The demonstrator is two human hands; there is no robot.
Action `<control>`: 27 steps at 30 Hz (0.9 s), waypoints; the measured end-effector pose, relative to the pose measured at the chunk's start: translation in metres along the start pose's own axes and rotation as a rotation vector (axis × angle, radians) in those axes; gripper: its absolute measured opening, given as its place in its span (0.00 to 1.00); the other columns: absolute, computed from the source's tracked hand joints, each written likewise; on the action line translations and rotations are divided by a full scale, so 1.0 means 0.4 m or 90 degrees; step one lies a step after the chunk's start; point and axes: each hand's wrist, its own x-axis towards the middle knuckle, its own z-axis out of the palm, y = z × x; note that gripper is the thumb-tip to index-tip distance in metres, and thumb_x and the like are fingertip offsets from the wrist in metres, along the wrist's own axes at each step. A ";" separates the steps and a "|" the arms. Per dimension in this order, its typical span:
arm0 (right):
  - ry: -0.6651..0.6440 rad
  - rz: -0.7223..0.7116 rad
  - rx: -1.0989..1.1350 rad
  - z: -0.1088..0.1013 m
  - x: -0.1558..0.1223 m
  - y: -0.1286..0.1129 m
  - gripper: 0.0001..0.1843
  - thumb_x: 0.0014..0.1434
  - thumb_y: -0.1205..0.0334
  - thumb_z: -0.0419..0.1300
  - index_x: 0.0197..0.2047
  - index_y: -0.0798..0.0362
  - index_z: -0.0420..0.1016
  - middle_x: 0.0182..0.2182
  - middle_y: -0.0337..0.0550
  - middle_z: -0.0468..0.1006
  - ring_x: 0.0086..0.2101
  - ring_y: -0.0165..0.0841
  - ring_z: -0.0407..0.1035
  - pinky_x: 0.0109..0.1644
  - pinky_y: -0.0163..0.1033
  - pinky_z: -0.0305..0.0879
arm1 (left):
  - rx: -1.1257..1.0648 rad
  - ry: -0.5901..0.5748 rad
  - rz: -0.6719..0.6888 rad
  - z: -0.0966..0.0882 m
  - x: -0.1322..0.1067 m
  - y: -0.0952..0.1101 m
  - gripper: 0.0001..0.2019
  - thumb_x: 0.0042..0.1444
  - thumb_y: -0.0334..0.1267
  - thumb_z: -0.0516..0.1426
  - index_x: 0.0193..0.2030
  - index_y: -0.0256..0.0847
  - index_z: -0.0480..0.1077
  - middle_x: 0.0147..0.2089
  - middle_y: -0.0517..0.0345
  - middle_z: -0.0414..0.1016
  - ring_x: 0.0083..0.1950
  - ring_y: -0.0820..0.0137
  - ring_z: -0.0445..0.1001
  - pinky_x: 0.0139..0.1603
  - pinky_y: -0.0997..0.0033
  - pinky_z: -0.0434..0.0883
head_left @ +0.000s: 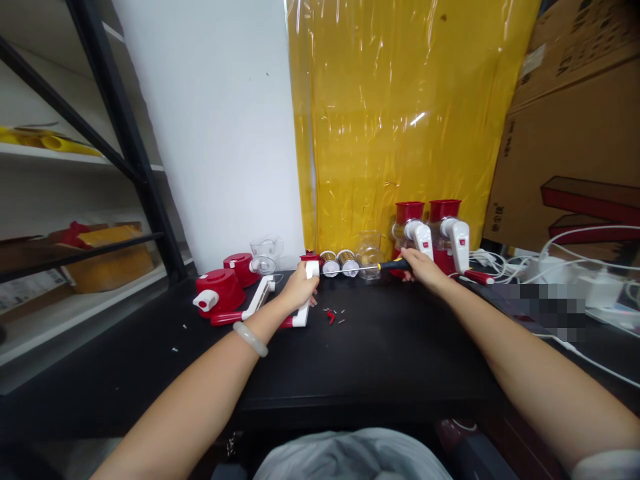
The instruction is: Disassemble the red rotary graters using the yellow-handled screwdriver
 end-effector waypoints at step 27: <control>0.086 0.050 0.088 -0.001 0.003 -0.001 0.26 0.56 0.33 0.56 0.28 0.48 0.66 0.16 0.37 0.66 0.17 0.31 0.63 0.19 0.39 0.65 | 0.006 -0.031 0.020 0.006 -0.003 -0.012 0.19 0.55 0.31 0.52 0.54 0.42 0.55 0.24 0.67 0.67 0.17 0.68 0.72 0.18 0.71 0.70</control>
